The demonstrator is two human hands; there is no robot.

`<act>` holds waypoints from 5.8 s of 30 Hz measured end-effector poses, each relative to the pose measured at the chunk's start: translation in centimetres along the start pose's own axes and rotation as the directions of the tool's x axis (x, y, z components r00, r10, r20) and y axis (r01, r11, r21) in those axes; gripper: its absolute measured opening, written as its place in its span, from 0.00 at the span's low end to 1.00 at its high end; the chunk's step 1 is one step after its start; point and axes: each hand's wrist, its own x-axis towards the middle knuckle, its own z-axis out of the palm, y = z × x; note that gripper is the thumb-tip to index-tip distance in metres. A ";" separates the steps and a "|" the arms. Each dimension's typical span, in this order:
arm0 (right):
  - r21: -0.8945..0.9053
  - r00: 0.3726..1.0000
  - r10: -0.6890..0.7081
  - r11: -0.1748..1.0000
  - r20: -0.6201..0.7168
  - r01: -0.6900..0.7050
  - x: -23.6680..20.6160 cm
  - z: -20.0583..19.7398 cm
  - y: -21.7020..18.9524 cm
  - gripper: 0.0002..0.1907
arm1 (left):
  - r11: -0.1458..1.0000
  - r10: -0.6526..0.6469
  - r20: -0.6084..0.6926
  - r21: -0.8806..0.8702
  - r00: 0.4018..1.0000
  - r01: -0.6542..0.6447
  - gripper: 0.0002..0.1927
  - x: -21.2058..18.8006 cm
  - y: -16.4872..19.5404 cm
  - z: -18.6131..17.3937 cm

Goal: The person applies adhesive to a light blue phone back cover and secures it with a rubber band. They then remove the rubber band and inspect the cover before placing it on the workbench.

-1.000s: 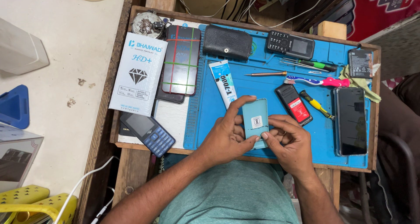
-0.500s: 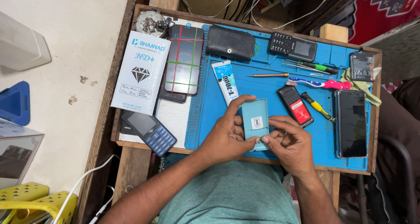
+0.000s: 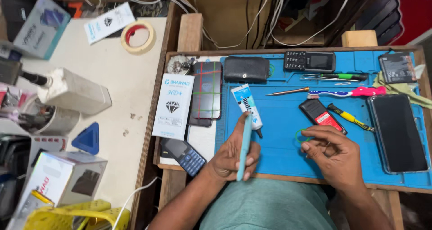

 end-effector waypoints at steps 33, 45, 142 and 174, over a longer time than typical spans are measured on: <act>0.054 0.990 0.075 0.995 0.118 -0.082 -0.6 0.0 1.7 0.09 | 0.242 0.212 -0.394 0.908 0.894 0.343 0.47 3.1 -3.5 3.2; 0.026 0.987 0.127 0.991 0.099 -0.131 -0.4 0.2 2.2 0.03 | 0.265 0.164 -0.435 0.884 0.886 0.385 0.46 3.2 -3.2 3.1; 0.115 0.930 0.242 0.952 0.278 -0.282 -2.5 -0.5 -1.2 0.44 | 0.286 -0.005 -0.442 0.859 0.897 0.424 0.51 4.3 -2.2 7.2; -0.506 0.827 -0.544 0.757 -0.139 0.413 -3.6 0.3 -2.7 0.12 | 0.015 0.388 -0.200 0.977 0.900 0.211 0.22 2.9 -2.1 5.9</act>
